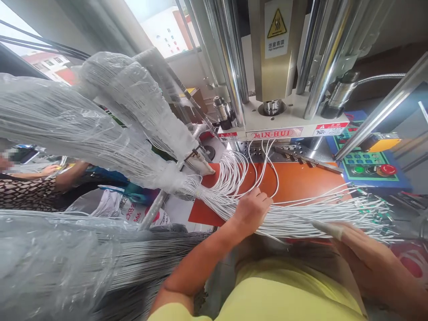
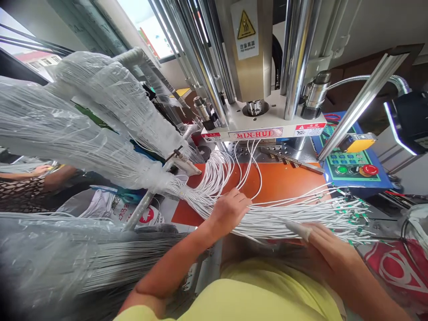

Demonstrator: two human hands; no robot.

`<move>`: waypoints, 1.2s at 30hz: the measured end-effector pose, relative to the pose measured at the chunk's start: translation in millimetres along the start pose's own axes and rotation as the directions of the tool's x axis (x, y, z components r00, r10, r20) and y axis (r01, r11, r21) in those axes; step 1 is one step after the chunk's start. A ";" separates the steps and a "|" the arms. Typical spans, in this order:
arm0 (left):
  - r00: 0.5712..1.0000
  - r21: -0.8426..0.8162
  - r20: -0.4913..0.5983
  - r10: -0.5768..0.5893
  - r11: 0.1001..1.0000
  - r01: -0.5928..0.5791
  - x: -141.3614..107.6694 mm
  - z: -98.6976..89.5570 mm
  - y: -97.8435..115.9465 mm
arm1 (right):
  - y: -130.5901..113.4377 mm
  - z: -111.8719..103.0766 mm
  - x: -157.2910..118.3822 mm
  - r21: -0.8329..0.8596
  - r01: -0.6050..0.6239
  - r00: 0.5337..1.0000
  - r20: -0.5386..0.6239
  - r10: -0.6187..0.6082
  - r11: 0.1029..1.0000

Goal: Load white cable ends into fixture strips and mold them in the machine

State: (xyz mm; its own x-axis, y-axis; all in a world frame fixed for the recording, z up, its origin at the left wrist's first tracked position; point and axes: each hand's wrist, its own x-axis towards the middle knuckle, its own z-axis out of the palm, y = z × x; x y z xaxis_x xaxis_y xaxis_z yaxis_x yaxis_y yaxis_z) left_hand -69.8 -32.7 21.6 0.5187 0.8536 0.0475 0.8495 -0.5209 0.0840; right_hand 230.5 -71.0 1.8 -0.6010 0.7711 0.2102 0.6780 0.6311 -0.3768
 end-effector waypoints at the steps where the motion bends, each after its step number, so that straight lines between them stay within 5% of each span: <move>1: 0.997 0.047 0.064 0.040 0.998 -0.043 11.4 0.2 -1.7 | 3.5 2.4 20.1 0.009 0.021 1.000 -0.004 -0.020 1.000; 7: 0.970 0.027 0.214 0.116 0.992 -0.124 31.6 6.9 -12.8 | 37.4 38.2 81.5 -0.151 0.190 0.981 0.067 -0.182 0.970; 11: 0.969 -0.032 0.216 0.116 0.993 -0.112 31.2 8.8 -19.5 | 37.4 38.6 79.6 -0.188 0.191 0.979 0.110 -0.173 0.963; 19: 0.970 0.202 0.197 0.142 0.963 -0.181 45.6 20.1 -7.4 | 35.5 38.2 68.8 -0.178 0.189 0.981 0.079 -0.178 0.966; 32: 0.961 0.289 0.151 0.231 0.920 -0.266 61.3 27.2 -22.3 | 20.9 26.9 50.0 -0.159 0.207 0.973 0.134 -0.187 0.965; 36: 0.966 0.337 0.125 0.227 0.906 -0.256 67.9 33.7 -22.6 | 21.8 18.3 63.9 -0.146 0.167 0.986 0.048 -0.161 0.975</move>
State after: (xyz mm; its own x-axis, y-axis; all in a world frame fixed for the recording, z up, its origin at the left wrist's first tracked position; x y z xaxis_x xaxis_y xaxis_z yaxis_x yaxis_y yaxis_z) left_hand -50.5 36.9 -10.6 0.7057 0.7060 -0.0595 0.6690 -0.6917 -0.2719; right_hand 199.2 -9.4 -9.6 -0.7222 0.6544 0.2242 0.6230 0.7561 -0.2003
